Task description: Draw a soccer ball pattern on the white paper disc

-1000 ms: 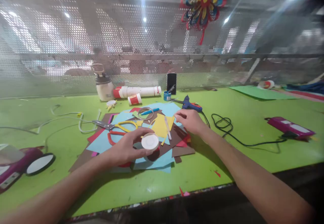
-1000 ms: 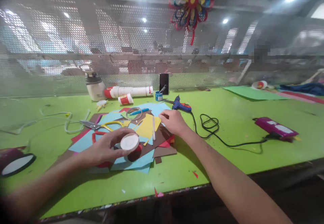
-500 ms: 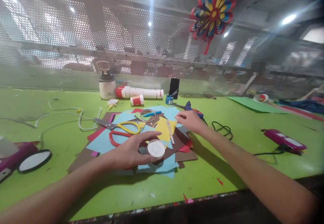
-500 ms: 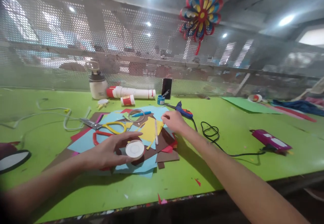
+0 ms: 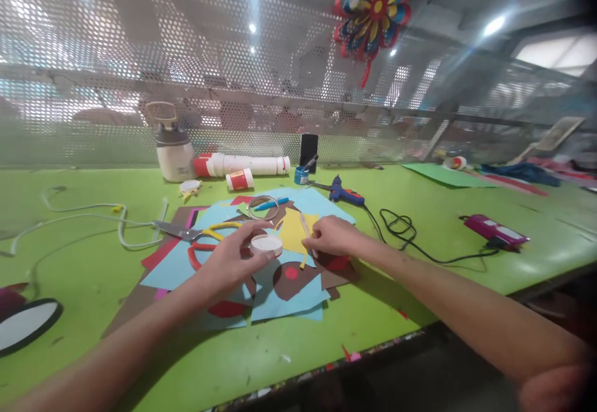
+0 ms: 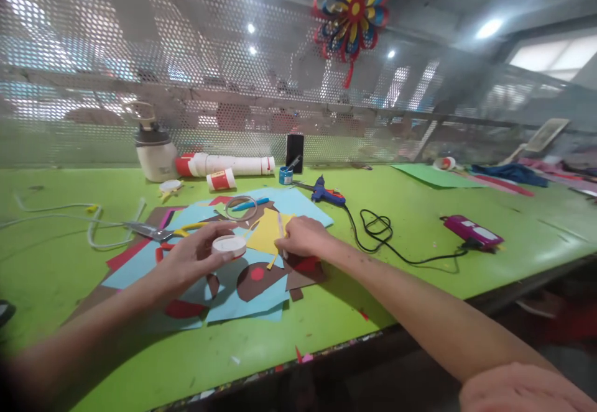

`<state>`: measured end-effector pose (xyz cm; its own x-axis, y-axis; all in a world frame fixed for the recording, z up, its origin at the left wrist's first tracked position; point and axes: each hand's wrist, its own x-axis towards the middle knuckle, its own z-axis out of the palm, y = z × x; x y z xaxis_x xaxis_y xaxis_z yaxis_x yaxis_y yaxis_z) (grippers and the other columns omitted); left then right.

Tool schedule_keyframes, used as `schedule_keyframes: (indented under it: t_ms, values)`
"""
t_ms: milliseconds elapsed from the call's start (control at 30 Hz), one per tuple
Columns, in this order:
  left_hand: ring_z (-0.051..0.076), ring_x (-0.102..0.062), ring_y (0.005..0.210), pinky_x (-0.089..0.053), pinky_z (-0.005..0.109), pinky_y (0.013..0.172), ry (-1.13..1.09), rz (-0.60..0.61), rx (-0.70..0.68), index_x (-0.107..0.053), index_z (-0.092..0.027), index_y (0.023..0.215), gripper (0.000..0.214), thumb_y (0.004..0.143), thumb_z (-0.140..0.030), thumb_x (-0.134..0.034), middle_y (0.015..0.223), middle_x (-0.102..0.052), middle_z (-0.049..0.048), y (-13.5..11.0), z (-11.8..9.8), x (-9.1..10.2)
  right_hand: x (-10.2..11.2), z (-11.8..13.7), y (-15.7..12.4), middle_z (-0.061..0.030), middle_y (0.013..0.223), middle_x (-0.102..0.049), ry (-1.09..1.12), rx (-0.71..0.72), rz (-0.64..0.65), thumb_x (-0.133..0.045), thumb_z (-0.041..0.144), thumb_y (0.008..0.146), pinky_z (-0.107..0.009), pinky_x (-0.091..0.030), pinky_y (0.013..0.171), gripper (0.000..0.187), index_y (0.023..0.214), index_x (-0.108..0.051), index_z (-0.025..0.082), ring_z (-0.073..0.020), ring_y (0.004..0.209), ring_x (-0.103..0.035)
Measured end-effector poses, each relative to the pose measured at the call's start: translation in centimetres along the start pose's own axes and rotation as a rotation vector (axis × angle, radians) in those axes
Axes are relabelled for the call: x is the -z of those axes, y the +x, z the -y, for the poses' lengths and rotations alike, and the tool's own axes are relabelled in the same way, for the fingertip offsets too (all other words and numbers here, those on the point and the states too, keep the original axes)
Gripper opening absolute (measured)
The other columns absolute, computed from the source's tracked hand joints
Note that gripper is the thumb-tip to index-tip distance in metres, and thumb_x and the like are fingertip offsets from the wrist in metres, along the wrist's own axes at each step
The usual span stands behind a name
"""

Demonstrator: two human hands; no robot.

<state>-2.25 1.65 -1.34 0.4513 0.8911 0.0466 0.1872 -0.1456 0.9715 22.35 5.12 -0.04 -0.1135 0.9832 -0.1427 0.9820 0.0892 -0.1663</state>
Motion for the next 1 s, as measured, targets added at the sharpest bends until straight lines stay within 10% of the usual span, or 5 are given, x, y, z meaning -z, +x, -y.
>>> schedule_keyframes:
  t_ms: [433, 700, 1000]
  values:
    - [0.026, -0.068, 0.089, -0.056, 0.027, 0.047, -0.025, -0.05, -0.003, -0.045, -0.023, 0.132, 0.065, 0.08, -0.051, -0.071, 0.123, -0.063, 0.0122, -0.1, -0.8, -0.2, 2.6, -1.8, 1.1, -0.0065, 0.117, -0.066, 0.12, -0.006, 0.005, -0.062, 0.035, 0.095, -0.04, -0.058, 0.082, 0.031, 0.118, -0.064, 0.014, -0.0235, 0.098, -0.067]
    - [0.031, -0.053, 0.129, -0.043, 0.048, 0.109, 0.178, 0.08, -0.094, -0.053, -0.027, 0.127, 0.061, 0.072, -0.032, -0.077, 0.139, -0.055, 0.0098, -1.2, -0.6, -1.1, 0.1, 0.4, 2.9, -0.0076, 0.119, -0.066, 0.103, 0.015, -0.119, -0.06, 0.035, 0.097, -0.039, -0.057, 0.084, 0.027, 0.117, -0.065, 0.017, -0.0216, 0.099, -0.066]
    - [0.029, -0.054, 0.123, -0.044, 0.045, 0.107, 0.222, 0.19, -0.147, -0.059, -0.027, 0.119, 0.051, 0.07, -0.024, -0.073, 0.13, -0.057, 0.0071, -1.0, -0.4, -1.1, -0.1, -0.4, 1.3, -0.0065, 0.108, -0.069, 0.162, 0.145, -0.239, -0.058, 0.037, 0.098, -0.039, -0.057, 0.082, 0.026, 0.11, -0.065, 0.015, -0.0191, 0.093, -0.067]
